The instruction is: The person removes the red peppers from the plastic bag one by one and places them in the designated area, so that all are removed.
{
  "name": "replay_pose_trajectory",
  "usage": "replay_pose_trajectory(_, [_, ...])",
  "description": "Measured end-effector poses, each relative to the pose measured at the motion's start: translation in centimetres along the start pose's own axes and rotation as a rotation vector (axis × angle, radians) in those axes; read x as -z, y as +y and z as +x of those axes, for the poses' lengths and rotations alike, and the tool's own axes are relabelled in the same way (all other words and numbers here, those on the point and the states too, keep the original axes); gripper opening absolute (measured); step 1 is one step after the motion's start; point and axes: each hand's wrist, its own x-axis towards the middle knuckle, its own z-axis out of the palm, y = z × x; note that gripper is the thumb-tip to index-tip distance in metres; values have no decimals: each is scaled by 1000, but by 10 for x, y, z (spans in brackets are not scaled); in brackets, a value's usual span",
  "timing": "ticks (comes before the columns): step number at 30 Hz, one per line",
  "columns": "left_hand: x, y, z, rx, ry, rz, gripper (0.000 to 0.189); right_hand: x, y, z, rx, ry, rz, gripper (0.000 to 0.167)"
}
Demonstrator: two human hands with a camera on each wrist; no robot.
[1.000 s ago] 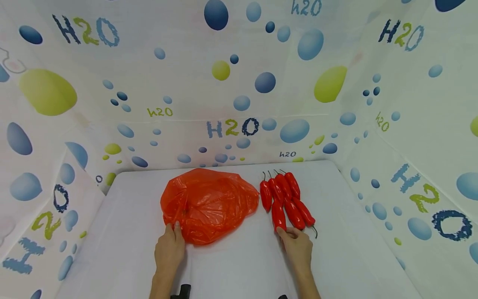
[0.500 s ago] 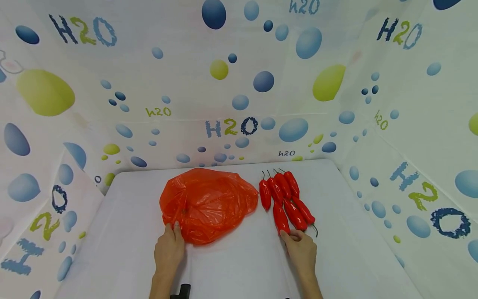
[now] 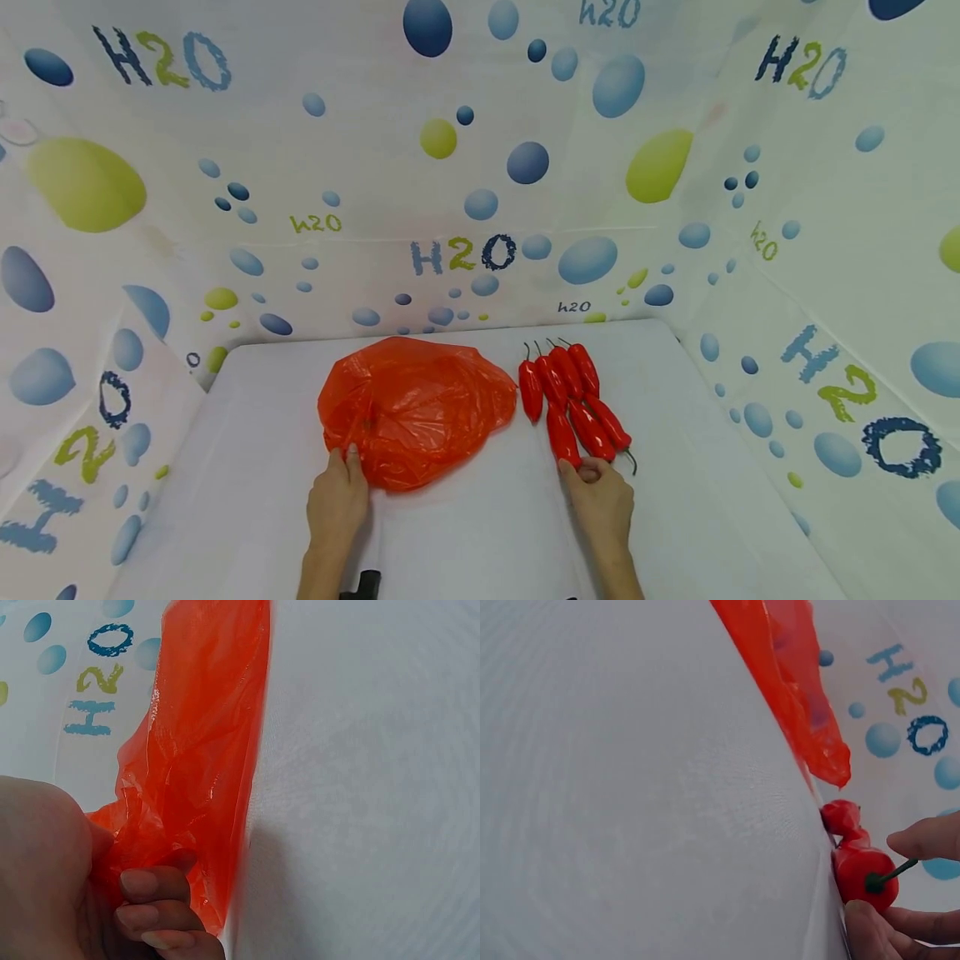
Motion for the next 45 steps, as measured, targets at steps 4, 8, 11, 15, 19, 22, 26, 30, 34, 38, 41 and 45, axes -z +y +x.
replay_pose_trajectory(4, [0,0,1,0,-9,-5,42,3,-5,-2,29,32,-33,38])
replay_pose_trajectory(8, [0,0,1,-1,-5,-8,42,4,-11,-3,61,59,-64,37])
replay_pose_trajectory(11, [0,0,0,2,-11,-10,42,5,-14,-2,75,81,-83,34])
replay_pose_trajectory(15, [-1,0,0,6,-14,-11,41,4,-20,1,94,104,-102,31])
replay_pose_trajectory(19, [-1,-1,0,3,-10,-12,42,0,-25,5,155,136,-89,32])
replay_pose_trajectory(22, [-1,-2,0,0,-8,-11,42,-7,-32,8,209,139,-57,31])
replay_pose_trajectory(26, [0,-3,0,-1,-8,-3,43,-18,-44,8,264,95,-15,32])
replay_pose_trajectory(30, [0,-3,0,4,-16,-6,43,-30,-62,7,322,17,24,32])
replay_pose_trajectory(34, [1,-2,0,5,-17,-10,42,-42,-77,6,427,-36,55,29])
replay_pose_trajectory(38, [2,-2,-1,3,-9,-5,42,-57,-87,5,500,-82,85,26])
replay_pose_trajectory(41, [2,-1,-2,-2,-5,-8,42,-66,-93,6,524,-124,91,25])
replay_pose_trajectory(45, [2,0,-2,-9,-3,-18,40,-77,-102,8,562,-154,64,24])
